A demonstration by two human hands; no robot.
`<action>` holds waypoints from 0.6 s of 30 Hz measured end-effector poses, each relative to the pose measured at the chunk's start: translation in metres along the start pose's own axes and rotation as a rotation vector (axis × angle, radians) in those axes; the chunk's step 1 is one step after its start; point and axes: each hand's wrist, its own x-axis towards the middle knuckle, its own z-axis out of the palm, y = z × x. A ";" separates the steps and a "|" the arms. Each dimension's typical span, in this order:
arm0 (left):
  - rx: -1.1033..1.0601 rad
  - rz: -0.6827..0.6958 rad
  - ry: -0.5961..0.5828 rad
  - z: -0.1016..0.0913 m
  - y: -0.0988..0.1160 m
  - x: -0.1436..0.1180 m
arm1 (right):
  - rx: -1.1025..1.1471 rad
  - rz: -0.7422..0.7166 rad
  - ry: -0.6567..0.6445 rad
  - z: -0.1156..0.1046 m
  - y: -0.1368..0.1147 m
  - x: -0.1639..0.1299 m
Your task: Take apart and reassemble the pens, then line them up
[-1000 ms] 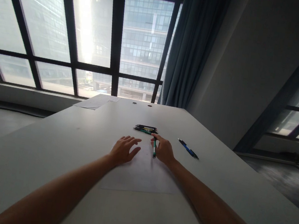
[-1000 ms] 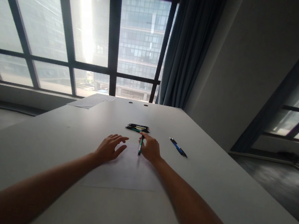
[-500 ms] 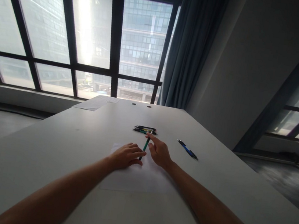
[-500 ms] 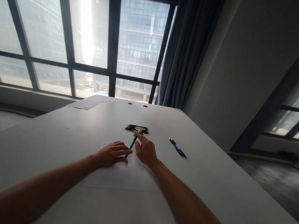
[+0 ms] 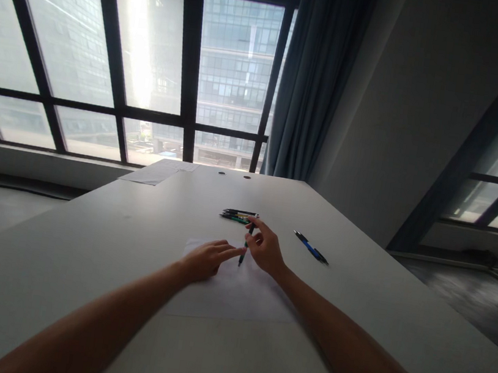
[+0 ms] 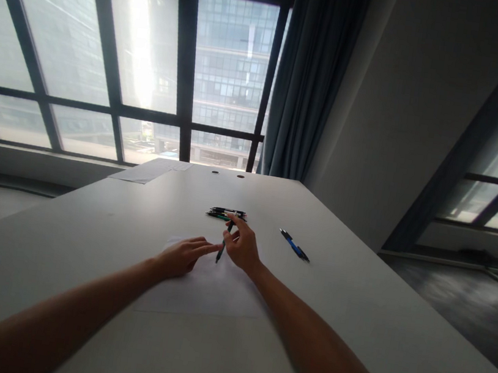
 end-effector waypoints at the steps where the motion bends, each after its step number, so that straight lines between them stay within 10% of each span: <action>1: 0.014 -0.022 0.015 0.001 0.000 0.000 | 0.030 0.025 0.031 -0.002 0.000 0.003; 12: 0.066 -0.284 0.079 0.002 -0.003 -0.002 | -0.494 0.243 0.343 -0.114 0.090 0.033; 18: 0.085 -0.357 0.067 0.000 -0.003 -0.002 | -0.691 0.482 0.234 -0.157 0.147 0.011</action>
